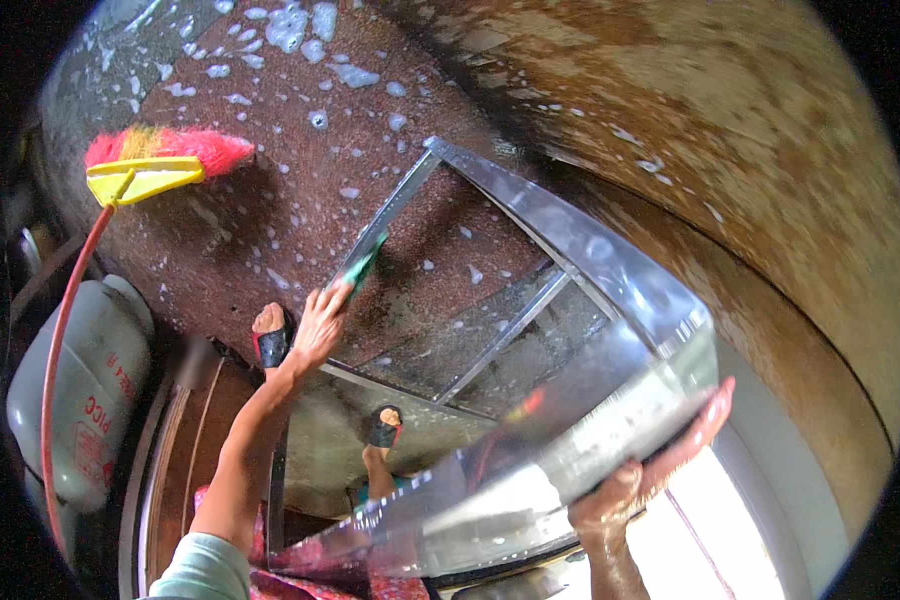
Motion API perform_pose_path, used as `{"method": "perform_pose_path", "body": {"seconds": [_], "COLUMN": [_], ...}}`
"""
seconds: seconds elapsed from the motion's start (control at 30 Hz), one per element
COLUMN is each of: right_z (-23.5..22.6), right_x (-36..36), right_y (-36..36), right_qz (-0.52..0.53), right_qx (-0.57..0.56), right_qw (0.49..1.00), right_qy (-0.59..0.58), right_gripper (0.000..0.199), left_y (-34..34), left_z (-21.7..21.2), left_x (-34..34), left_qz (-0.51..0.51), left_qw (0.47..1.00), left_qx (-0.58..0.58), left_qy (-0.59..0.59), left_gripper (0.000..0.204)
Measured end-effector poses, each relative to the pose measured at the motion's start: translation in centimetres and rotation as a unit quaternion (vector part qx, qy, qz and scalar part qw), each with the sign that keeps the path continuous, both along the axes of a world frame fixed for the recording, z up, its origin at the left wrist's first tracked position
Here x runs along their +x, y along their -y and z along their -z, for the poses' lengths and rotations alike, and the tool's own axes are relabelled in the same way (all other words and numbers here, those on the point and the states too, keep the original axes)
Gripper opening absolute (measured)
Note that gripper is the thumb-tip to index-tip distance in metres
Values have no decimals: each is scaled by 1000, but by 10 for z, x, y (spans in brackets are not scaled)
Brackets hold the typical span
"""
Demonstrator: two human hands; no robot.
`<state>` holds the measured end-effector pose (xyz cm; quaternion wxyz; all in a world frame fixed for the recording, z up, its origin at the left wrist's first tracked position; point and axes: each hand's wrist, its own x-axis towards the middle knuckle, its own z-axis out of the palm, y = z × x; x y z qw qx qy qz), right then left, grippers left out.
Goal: The person scrubs a large, flat metal sheet with a green cloth and water, repeatedly wiping both sides and rinsing the cloth in a nearby basin. The person flips the sheet over to clean the other side and continues scrubbing until the clip ends.
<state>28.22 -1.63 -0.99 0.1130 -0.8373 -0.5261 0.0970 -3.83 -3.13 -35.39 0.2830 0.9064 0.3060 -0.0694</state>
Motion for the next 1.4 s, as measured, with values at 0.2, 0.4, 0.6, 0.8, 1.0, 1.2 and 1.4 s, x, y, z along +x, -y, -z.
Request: {"method": "perform_pose_path", "body": {"seconds": [0.2,0.4,0.6,0.8,1.0,1.2,1.4], "right_z": [5,11,-3,-22,-129,-135,-185], "right_x": [-6,-2,-66,-102,-83,-72,-87], "right_y": [-3,-3,114,326,349,433,512], "right_qz": [0,55,123,316,478,538,510], "right_qx": [-21,-6,-8,-92,411,554,467], "right_qw": [998,995,992,942,392,378,605], "right_qy": [53,80,3,67,-670,-511,-396], "right_gripper": [72,77,67,60,46,45,49], "left_y": [13,-111,-188,-28,168,242,290], "left_z": [-49,-133,-287,-454,-464,-476,-464], "left_x": [-86,-55,-17,95,181,218,232], "left_qz": [4,-320,-345,-307,-114,-71,-299], "left_qw": [991,923,892,808,839,825,532], "left_qx": [-92,-198,-99,-418,-502,-514,-749], "left_qy": [-95,85,276,282,176,225,259], "left_gripper": [22,18,24,30,26,21,34]}}
